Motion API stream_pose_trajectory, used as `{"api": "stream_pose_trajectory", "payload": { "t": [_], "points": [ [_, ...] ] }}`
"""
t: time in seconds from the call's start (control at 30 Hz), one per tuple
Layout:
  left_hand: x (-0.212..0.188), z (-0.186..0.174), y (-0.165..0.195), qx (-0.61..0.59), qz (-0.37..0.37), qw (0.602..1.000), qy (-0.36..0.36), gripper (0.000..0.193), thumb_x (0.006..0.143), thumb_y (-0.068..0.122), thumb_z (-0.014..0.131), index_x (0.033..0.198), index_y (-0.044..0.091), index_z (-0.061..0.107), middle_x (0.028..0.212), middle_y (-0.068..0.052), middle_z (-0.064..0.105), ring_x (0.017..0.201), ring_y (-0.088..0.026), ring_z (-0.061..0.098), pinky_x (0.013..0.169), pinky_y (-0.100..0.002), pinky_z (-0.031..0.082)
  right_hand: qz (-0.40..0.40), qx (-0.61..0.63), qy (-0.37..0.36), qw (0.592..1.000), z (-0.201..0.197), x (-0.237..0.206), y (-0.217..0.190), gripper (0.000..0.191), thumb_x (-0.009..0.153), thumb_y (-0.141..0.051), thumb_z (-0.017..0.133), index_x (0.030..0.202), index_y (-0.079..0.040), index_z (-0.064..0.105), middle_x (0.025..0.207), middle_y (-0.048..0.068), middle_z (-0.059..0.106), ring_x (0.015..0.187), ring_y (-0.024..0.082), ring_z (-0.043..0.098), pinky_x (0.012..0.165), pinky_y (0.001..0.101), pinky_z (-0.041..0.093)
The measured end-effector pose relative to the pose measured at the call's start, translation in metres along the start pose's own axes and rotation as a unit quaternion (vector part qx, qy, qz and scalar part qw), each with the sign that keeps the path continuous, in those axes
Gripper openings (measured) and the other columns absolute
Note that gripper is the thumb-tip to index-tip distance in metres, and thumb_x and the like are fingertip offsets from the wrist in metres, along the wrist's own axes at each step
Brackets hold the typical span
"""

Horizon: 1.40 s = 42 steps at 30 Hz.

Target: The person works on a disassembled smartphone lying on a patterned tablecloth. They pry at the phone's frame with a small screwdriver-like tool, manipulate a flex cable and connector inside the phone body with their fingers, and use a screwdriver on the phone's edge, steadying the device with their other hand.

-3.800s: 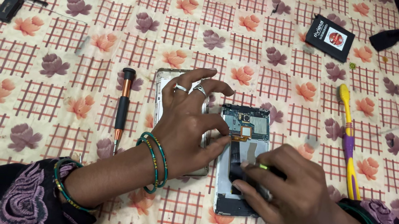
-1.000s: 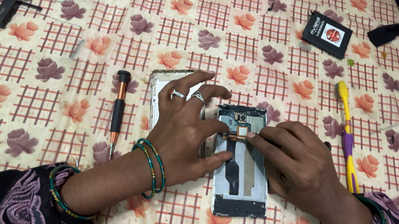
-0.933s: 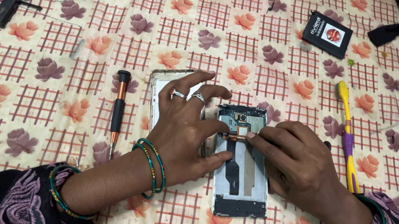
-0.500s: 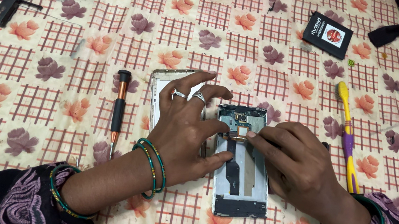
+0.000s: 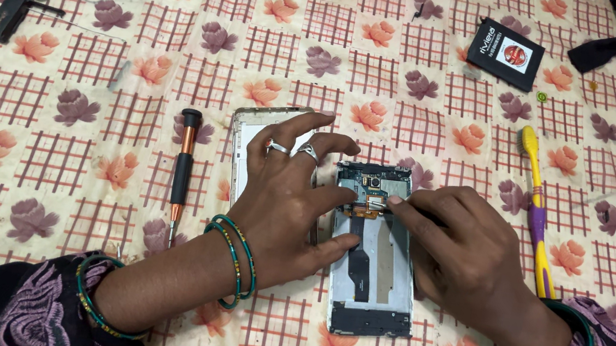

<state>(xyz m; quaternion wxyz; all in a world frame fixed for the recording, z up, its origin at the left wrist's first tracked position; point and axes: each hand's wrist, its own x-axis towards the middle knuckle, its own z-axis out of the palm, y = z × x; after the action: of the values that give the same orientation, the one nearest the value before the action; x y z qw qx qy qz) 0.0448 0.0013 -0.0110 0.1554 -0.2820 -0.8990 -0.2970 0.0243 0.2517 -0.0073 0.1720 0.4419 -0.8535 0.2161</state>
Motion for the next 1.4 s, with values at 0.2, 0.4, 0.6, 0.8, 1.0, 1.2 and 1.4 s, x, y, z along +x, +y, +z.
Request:
{"api": "stream_pose_trajectory", "payload": {
  "t": [0.2, 0.4, 0.6, 0.8, 1.0, 1.2, 1.4],
  "points": [
    [0.0001, 0.0007, -0.0003, 0.0, 0.001, 1.0, 0.004, 0.038, 0.069, 0.033, 0.087, 0.098, 0.01, 0.078, 0.138, -0.015, 0.056, 0.146, -0.042, 0.033, 0.114, -0.059, 0.019, -0.013, -0.028, 0.002, 1.0, 0.0006, 0.0009, -0.0014, 0.051, 0.065, 0.002, 0.077, 0.116, -0.005, 0.073, 0.105, 0.013, 0.069, 0.091, 0.03, 0.067, 0.073, 0.0413, 0.056],
    [0.0002, 0.0005, 0.0, -0.004, 0.001, 1.0, 0.006, 0.035, 0.069, 0.032, 0.087, 0.096, 0.011, 0.078, 0.138, -0.015, 0.056, 0.145, -0.042, 0.033, 0.114, -0.059, 0.019, -0.026, -0.051, -0.017, 0.998, -0.002, 0.0023, -0.0034, 0.055, 0.064, 0.002, 0.075, 0.118, -0.005, 0.073, 0.106, 0.011, 0.069, 0.092, 0.029, 0.066, 0.073, 0.041, 0.055],
    [0.0003, 0.0, 0.0, -0.003, 0.005, 1.0, 0.005, 0.034, 0.07, 0.032, 0.086, 0.096, 0.012, 0.078, 0.138, -0.015, 0.056, 0.146, -0.042, 0.033, 0.115, -0.058, 0.019, -0.041, -0.067, -0.013, 0.997, -0.0017, 0.0027, -0.0057, 0.051, 0.068, -0.004, 0.075, 0.119, -0.005, 0.071, 0.107, 0.011, 0.067, 0.096, 0.031, 0.066, 0.075, 0.0424, 0.055],
    [0.0001, -0.0003, -0.0003, -0.001, 0.003, 1.0, 0.002, 0.033, 0.069, 0.032, 0.086, 0.093, 0.012, 0.078, 0.137, -0.015, 0.056, 0.145, -0.042, 0.033, 0.114, -0.059, 0.018, -0.026, -0.069, 0.004, 0.997, -0.0008, 0.0024, -0.007, 0.048, 0.072, 0.001, 0.074, 0.12, -0.005, 0.072, 0.106, 0.01, 0.068, 0.091, 0.028, 0.065, 0.072, 0.0409, 0.053],
    [0.0007, 0.0001, -0.0002, -0.002, 0.004, 1.0, 0.005, 0.032, 0.07, 0.032, 0.086, 0.094, 0.012, 0.078, 0.139, -0.014, 0.056, 0.146, -0.041, 0.033, 0.115, -0.058, 0.019, -0.038, -0.062, -0.012, 0.997, -0.0028, 0.0034, -0.006, 0.052, 0.068, -0.004, 0.074, 0.12, -0.005, 0.071, 0.107, 0.01, 0.067, 0.095, 0.029, 0.065, 0.074, 0.0413, 0.054],
    [0.0011, 0.0004, 0.0007, -0.001, 0.001, 1.0, 0.001, 0.03, 0.069, 0.031, 0.086, 0.091, 0.012, 0.078, 0.138, -0.014, 0.056, 0.145, -0.041, 0.032, 0.115, -0.058, 0.019, -0.034, -0.073, -0.024, 0.996, -0.0013, 0.0025, -0.0059, 0.056, 0.068, -0.008, 0.073, 0.123, -0.007, 0.07, 0.109, 0.01, 0.066, 0.098, 0.031, 0.065, 0.075, 0.043, 0.053],
    [0.001, 0.0001, 0.0011, 0.003, 0.0, 1.0, 0.001, 0.03, 0.069, 0.031, 0.087, 0.091, 0.012, 0.078, 0.138, -0.014, 0.056, 0.145, -0.041, 0.033, 0.114, -0.059, 0.019, -0.025, -0.075, -0.037, 0.996, -0.0009, 0.0012, -0.0057, 0.055, 0.069, -0.008, 0.073, 0.124, -0.006, 0.069, 0.11, 0.01, 0.066, 0.099, 0.03, 0.065, 0.076, 0.0426, 0.053]
  ]
}}
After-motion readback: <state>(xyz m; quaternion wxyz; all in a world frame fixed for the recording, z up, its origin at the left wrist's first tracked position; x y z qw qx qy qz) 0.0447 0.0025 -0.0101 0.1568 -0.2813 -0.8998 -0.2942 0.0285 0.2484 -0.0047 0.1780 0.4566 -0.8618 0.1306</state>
